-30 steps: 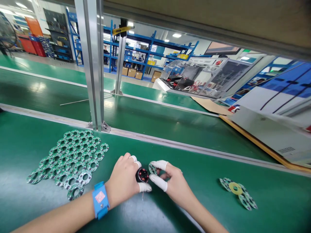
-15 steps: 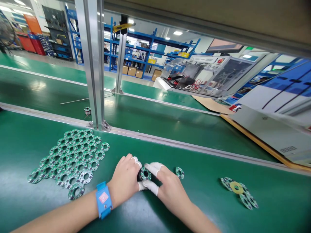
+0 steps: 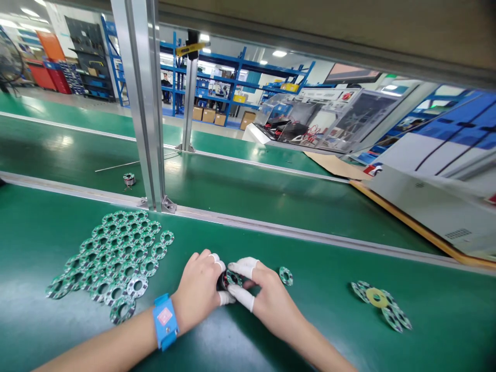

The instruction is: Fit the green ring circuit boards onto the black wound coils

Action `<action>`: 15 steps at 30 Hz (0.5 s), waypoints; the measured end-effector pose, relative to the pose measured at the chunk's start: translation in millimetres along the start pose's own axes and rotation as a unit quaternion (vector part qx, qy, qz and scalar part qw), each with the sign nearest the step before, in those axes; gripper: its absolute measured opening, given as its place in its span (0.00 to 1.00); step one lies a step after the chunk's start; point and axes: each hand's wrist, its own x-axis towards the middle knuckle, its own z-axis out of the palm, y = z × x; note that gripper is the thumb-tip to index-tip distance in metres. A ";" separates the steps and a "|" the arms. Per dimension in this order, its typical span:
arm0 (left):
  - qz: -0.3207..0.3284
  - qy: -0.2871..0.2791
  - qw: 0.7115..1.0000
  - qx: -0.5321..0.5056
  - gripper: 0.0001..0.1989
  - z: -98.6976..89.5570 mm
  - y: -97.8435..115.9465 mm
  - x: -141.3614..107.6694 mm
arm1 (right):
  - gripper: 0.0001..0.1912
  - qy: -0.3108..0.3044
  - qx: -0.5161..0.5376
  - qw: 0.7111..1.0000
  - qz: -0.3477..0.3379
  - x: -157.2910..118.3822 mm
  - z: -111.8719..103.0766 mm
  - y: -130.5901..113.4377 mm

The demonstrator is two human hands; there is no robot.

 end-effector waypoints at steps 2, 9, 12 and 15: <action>0.000 -0.002 1.000 -0.007 0.15 -0.2 0.3 -0.4 | 0.10 -0.003 -0.009 1.000 0.016 1.6 -2.7 -4.6; -0.006 -0.013 1.000 -0.005 0.12 -1.5 1.8 0.8 | 0.08 -0.007 -0.030 0.998 0.059 3.9 4.5 -4.0; -0.008 -0.012 1.000 -0.011 0.15 -2.8 2.5 0.8 | 0.15 0.002 0.056 0.996 0.068 2.5 4.8 3.9; -0.019 -0.010 1.000 -0.019 0.18 -5.0 4.1 0.0 | 0.22 -0.013 0.171 0.983 0.072 -0.9 -0.3 12.0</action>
